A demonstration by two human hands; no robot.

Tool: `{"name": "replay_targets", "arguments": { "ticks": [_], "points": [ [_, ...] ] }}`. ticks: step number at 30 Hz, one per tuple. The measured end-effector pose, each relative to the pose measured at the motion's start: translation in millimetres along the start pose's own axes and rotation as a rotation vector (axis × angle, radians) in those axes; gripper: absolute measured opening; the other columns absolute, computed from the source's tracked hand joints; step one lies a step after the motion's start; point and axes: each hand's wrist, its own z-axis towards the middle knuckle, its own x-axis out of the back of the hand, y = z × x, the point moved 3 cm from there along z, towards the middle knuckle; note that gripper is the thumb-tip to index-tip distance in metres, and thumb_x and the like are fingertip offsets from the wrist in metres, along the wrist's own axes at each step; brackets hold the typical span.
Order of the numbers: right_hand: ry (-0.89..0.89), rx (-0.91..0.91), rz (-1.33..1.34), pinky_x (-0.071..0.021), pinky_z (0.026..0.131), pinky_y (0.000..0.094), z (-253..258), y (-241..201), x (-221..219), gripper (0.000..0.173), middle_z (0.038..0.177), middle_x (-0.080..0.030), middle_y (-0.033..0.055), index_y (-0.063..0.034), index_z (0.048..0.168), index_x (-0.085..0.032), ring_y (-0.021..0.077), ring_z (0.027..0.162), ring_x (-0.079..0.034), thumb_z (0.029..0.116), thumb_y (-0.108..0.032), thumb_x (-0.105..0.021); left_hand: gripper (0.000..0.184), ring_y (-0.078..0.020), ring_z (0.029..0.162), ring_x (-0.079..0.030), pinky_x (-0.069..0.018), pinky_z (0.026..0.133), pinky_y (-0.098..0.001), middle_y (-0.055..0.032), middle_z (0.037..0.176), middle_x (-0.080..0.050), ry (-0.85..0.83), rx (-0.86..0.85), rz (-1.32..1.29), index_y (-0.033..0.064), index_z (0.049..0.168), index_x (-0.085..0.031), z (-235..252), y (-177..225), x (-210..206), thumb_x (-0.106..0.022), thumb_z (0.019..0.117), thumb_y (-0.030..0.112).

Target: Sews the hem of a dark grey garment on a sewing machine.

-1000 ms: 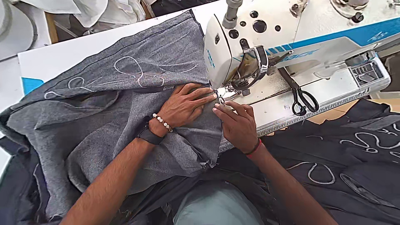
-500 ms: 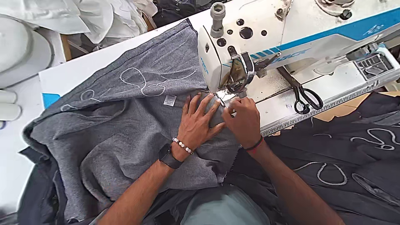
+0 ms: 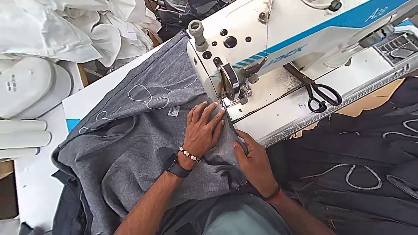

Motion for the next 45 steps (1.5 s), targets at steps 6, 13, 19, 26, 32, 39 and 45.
{"name": "replay_targets", "arguments": {
  "ticks": [6,13,19,26,32,39,45],
  "points": [
    [0.005,-0.002,-0.29,-0.0513,0.053,0.0327,13.3,3.1,-11.6,0.044,0.068,-0.064,-0.0013,-0.01,0.136,-0.065,0.0106,0.056,-0.059,0.0962,-0.029,-0.059,0.036,-0.0264,0.143,-0.044,-0.0328,0.117,-0.048,-0.001,0.146,-0.058,0.013,-0.1,0.058,0.027,0.135,-0.068,4.9,-1.4,3.4,-0.048,0.1052,0.034],
    [0.02,0.05,-0.26,-0.0552,0.055,0.0312,-18.1,-3.7,-2.0,0.04,0.076,-0.071,-0.0006,-0.0068,0.132,-0.067,0.0088,0.061,-0.065,0.1018,-0.028,-0.052,0.049,-0.0253,0.15,-0.035,-0.028,0.122,-0.0475,0.0027,0.162,-0.043,-0.063,0.055,0.016,0.0263,0.151,-0.054,-9.6,11.7,-4.1,-0.039,0.1064,0.042],
    [0.035,0.055,-0.252,-0.0485,0.047,0.0291,-7.3,-1.0,-3.7,0.042,0.067,-0.066,-0.0018,-0.0071,0.137,-0.066,0.0077,0.05,-0.055,0.101,-0.024,-0.052,0.043,-0.0256,0.145,-0.041,-0.0306,0.117,-0.0477,0.001,0.155,-0.051,-0.016,-0.01,0.042,0.0304,0.143,-0.062,-3.5,1.2,-0.9,-0.043,0.1058,0.041],
    [0.025,0.028,-0.237,-0.0415,0.044,0.027,2.8,0.9,-4.6,0.046,0.056,-0.055,-0.006,-0.0086,0.139,-0.065,0.0056,0.044,-0.044,0.0964,-0.023,-0.056,0.038,-0.0251,0.141,-0.044,-0.0318,0.115,-0.0472,0.0013,0.149,-0.056,0.014,-0.068,0.056,0.0324,0.137,-0.067,1.6,-7.1,0.7,-0.048,0.1046,0.039],
    [0.033,0.026,-0.282,-0.0428,0.046,0.0287,9.5,2.1,-6.6,0.045,0.058,-0.057,-0.0049,-0.0099,0.138,-0.067,0.0076,0.046,-0.047,0.0969,-0.023,-0.054,0.034,-0.0233,0.139,-0.046,-0.031,0.115,-0.0467,0.0036,0.145,-0.059,0.032,-0.122,0.055,0.0323,0.13,-0.072,6.0,-12.2,2.9,-0.053,0.1034,0.041],
    [0.039,0.018,-0.355,-0.0438,0.047,0.03,16.4,0.7,-6.6,0.045,0.058,-0.057,-0.0038,-0.0123,0.136,-0.068,0.0093,0.047,-0.049,0.0948,-0.022,-0.054,0.036,-0.0271,0.14,-0.045,-0.0328,0.115,-0.0493,0.0005,0.145,-0.059,0.016,0.008,0.083,0.0247,0.128,-0.073,0.4,11.4,1.9,-0.048,0.1049,0.035],
    [0.05,0.005,-0.391,-0.0454,0.05,0.0312,19.9,-2.2,-3.6,0.045,0.062,-0.06,-0.0039,-0.0152,0.133,-0.072,0.0098,0.05,-0.051,0.0904,-0.021,-0.058,0.033,-0.0263,0.138,-0.046,-0.0325,0.113,-0.0482,0.0005,0.143,-0.061,0.041,-0.069,0.078,0.0263,0.123,-0.075,2.2,1.1,1.7,-0.051,0.1035,0.037]
  ]
}}
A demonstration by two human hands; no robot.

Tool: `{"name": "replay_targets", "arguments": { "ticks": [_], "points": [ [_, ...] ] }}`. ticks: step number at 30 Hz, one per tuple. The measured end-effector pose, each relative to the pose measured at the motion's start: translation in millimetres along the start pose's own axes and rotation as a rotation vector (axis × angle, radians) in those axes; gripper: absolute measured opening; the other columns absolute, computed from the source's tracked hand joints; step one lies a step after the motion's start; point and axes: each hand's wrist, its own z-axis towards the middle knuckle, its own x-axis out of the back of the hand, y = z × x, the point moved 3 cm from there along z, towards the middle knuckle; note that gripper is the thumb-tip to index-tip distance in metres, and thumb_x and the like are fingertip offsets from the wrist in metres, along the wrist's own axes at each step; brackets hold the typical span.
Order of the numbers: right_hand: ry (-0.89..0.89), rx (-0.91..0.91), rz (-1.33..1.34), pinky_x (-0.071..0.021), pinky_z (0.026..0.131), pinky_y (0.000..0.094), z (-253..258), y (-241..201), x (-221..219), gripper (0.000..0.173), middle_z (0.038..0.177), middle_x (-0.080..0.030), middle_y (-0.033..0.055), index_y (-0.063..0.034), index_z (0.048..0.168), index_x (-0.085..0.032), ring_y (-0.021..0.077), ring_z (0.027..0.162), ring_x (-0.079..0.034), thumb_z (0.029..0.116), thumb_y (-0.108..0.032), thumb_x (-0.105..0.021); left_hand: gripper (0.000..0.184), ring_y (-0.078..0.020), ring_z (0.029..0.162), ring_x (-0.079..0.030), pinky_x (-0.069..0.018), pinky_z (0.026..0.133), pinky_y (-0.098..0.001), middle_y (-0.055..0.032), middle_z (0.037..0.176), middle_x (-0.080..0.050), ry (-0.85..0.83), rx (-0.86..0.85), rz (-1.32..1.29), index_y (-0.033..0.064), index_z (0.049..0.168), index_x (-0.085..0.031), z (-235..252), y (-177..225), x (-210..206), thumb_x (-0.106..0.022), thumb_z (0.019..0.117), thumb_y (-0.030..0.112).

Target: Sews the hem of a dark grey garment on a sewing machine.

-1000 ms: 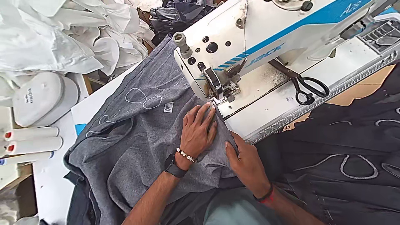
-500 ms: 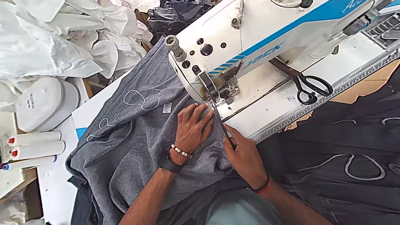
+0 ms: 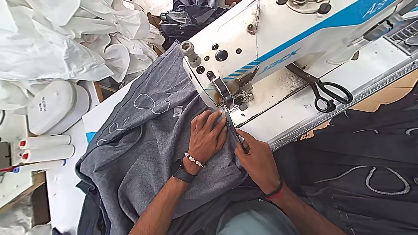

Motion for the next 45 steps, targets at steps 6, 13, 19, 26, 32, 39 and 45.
{"name": "replay_targets", "arguments": {
  "ticks": [6,13,19,26,32,39,45],
  "points": [
    [0.016,-0.02,-0.017,-0.0464,0.051,0.0321,8.1,0.1,5.9,0.039,0.064,-0.063,-0.005,-0.0183,0.123,-0.076,0.009,0.052,-0.054,0.0874,-0.023,-0.06,0.038,-0.0275,0.141,-0.044,-0.0322,0.115,-0.0488,-0.0001,0.145,-0.059,-0.009,0.103,-0.009,0.0262,0.129,-0.072,-3.6,12.4,-2.0,-0.047,0.104,0.039],
    [-0.02,-0.032,-0.167,-0.053,0.063,0.0454,31.6,-15.9,5.8,0.03,0.074,-0.07,0.0021,-0.0163,0.116,-0.076,0.021,0.067,-0.067,0.0903,-0.022,-0.062,0.033,-0.0233,0.135,-0.049,-0.0323,0.114,-0.0462,0.0025,0.139,-0.063,0.001,-0.135,-0.015,0.0299,0.123,-0.075,5.2,-16.1,0.3,-0.053,0.103,0.044],
    [0.055,0.068,-0.267,-0.0482,0.05,0.0417,14.1,-13.9,-3.8,0.037,0.065,-0.066,0.0006,-0.0147,0.124,-0.072,0.0206,0.056,-0.064,0.0945,-0.027,-0.053,0.037,-0.0252,0.142,-0.046,-0.0379,0.116,-0.0445,-0.0016,0.147,-0.058,-0.053,0.075,-0.095,0.02,0.132,-0.07,-3.2,10.5,-2.1,-0.046,0.1048,0.029],
    [0.036,0.108,-0.23,-0.0456,0.045,0.0397,1.6,-5.7,-2.6,0.04,0.058,-0.06,0.0,-0.0124,0.13,-0.07,0.0186,0.048,-0.057,0.0972,-0.024,-0.05,0.04,-0.021,0.146,-0.041,-0.0337,0.119,-0.0446,0.0029,0.153,-0.053,-0.081,0.057,-0.108,0.0245,0.136,-0.067,-5.1,3.7,-3.7,-0.042,0.107,0.035],
    [0.232,0.29,-0.274,-0.0507,0.047,0.0415,33.4,-12.8,14.7,0.039,0.069,-0.068,0.0,-0.0127,0.122,-0.074,0.0182,0.054,-0.062,0.0987,-0.036,-0.053,0.041,-0.0269,0.143,-0.047,-0.035,0.117,-0.0551,0.0039,0.149,-0.058,0.106,0.364,0.074,0.0336,0.139,-0.064,-24.1,20.1,28.7,-0.046,0.1034,0.042],
    [0.171,0.431,-0.457,-0.0589,0.062,0.0514,87.7,-1.1,8.9,0.044,0.097,-0.073,0.0108,-0.0232,0.12,-0.077,0.0331,0.09,-0.073,0.1008,-0.054,-0.051,0.095,-0.0468,0.153,-0.026,-0.01,0.113,-0.084,-0.0052,0.164,-0.041,-0.094,0.892,0.271,0.0385,0.157,-0.042,-195.5,-63.7,57.1,-0.026,0.0822,0.095],
    [0.282,0.432,-0.41,-0.0531,0.077,0.0624,76.4,6.2,18.7,0.049,0.093,-0.068,0.0227,-0.0044,0.092,-0.076,0.0442,0.092,-0.067,0.1021,-0.047,-0.053,0.091,-0.0496,0.146,-0.039,-0.026,0.112,-0.0787,-0.0128,0.156,-0.051,-0.172,0.879,0.193,0.0233,0.15,-0.055,-260.6,-72.8,119.2,-0.064,0.0785,0.08]
  ]
}}
